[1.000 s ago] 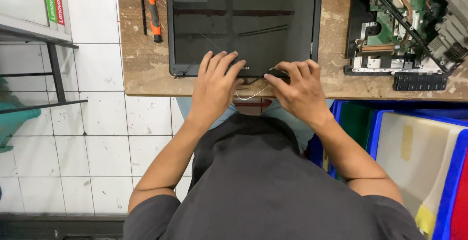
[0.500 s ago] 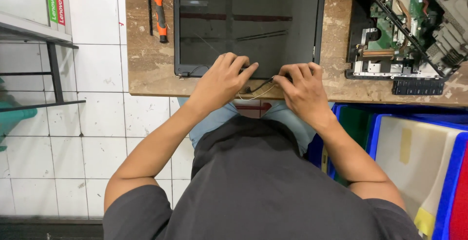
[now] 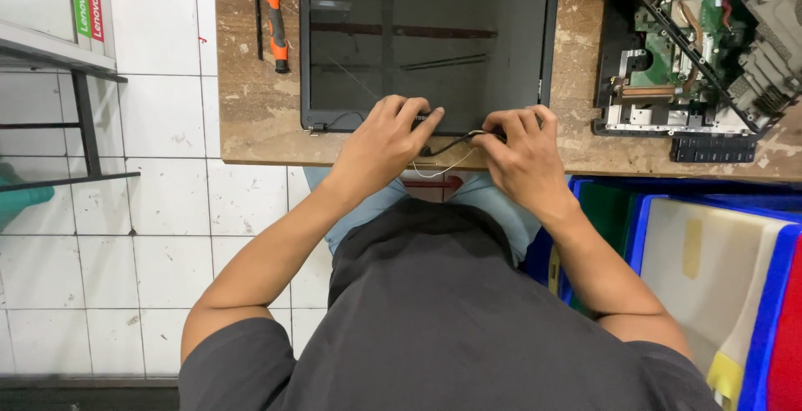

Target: Reassembling a laptop LCD panel by routing internal cables and snapping the plastic bezel back into place.

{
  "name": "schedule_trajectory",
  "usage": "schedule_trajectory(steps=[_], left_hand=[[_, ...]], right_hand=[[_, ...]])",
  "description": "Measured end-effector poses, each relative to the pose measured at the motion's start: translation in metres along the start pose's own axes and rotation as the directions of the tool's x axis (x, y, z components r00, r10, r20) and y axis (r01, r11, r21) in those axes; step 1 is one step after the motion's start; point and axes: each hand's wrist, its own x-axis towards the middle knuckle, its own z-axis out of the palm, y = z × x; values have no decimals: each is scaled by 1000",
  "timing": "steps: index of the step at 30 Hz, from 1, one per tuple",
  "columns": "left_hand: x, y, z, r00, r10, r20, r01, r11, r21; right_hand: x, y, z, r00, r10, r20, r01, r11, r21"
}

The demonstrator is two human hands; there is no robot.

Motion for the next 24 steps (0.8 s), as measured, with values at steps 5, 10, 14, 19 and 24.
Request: schedule_trajectory(steps=[5, 10, 14, 19, 24], left_hand=[[-2, 3, -1, 1000, -21, -15, 20, 999, -51], [-2, 4, -3, 999, -44, 4, 45, 997, -69], [-2, 4, -5, 999, -48, -1, 48, 997, -64], [-1, 1, -7, 999, -25, -20, 23, 995, -96], [2, 2, -7, 999, -8, -38, 5, 997, -77]], right_hand=[[4, 0, -11, 1000, 15, -26, -12, 997, 79], [-4, 2, -3, 989, -91, -116, 114, 970, 215], [-17, 10, -3, 985, -123, -124, 155, 940, 303], [-25, 20, -7, 990, -48, -132, 108, 861, 496], [-13, 19, -16, 989, 75, -130, -10, 897, 441]])
